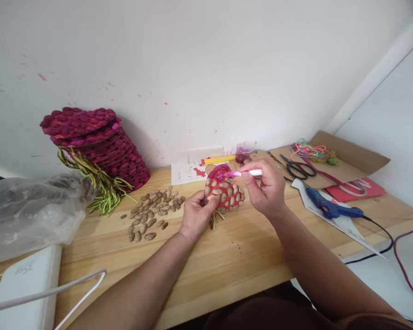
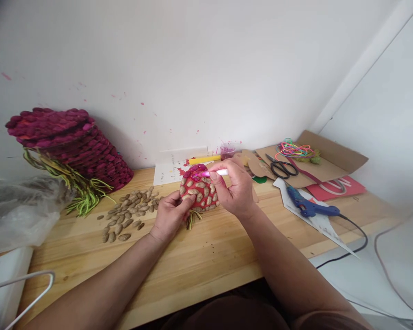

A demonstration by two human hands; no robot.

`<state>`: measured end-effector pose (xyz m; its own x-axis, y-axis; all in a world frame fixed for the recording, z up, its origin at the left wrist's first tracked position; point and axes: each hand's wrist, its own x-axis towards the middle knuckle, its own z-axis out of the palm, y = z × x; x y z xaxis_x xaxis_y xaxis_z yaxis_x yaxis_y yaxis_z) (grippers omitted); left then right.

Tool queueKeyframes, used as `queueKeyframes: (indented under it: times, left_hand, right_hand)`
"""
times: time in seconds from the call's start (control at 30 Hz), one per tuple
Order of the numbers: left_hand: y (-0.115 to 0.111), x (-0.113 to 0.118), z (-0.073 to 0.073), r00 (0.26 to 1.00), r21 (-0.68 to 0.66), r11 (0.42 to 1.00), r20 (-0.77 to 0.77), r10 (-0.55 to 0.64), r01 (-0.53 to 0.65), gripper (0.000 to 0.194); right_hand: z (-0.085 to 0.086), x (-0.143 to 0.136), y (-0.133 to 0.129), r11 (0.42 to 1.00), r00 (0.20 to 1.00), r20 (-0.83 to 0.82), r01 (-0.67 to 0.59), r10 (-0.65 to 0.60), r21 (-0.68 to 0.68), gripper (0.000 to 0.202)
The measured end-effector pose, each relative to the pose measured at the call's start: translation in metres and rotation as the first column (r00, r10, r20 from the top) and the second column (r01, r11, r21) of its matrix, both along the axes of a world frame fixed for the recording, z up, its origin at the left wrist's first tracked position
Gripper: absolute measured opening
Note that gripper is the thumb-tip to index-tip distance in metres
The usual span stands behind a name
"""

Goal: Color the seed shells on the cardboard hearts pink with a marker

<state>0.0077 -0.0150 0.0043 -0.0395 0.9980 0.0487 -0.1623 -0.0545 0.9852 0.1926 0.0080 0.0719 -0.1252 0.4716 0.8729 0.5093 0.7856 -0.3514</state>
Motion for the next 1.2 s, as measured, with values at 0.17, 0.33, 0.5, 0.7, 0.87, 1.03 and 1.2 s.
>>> queueKeyframes:
  times: [0.17,0.33,0.5,0.7,0.87,1.03,1.2]
  left_hand:
    - [0.0002,0.0006,0.0027,1.0,0.005,1.0,0.011,-0.003,0.003,0.029]
    - [-0.0003,0.0006,0.0032,1.0,0.001,1.0,0.008,-0.001,0.001,0.029]
    - [-0.0013,0.0004,0.0057,1.0,0.007,1.0,0.009,0.002,-0.002,0.03]
    - [-0.0002,0.0005,0.0036,1.0,-0.02,1.0,0.006,-0.008,0.008,0.03]
    - [-0.0003,0.0004,0.0031,1.0,-0.008,1.0,0.013,-0.01,0.01,0.03]
    - [-0.0004,0.0001,0.0039,1.0,-0.021,1.0,0.0,-0.007,0.007,0.032]
    - [0.0,0.0002,0.0023,1.0,-0.026,1.0,0.006,-0.017,0.017,0.03]
  right_hand:
    - [0.0001,-0.0013,-0.0001,0.999,0.999,-0.002,-0.042,0.042,-0.016,0.006]
    - [0.0002,-0.0001,0.0016,1.0,1.0,-0.004,0.007,-0.007,-0.003,0.007]
    - [0.0013,-0.0012,0.0008,1.0,1.0,0.002,-0.02,0.02,-0.014,0.006]
    - [-0.0005,0.0019,0.0022,0.999,1.0,-0.027,0.002,-0.003,-0.032,0.006]
    - [-0.0007,-0.0006,0.0009,0.998,0.999,0.005,-0.043,0.044,-0.038,0.007]
    - [-0.0015,-0.002,0.0003,1.0,1.0,0.017,-0.013,0.013,-0.004,0.008]
    - [-0.001,-0.0033,-0.0006,1.0,0.998,0.047,-0.028,0.028,0.003,0.01]
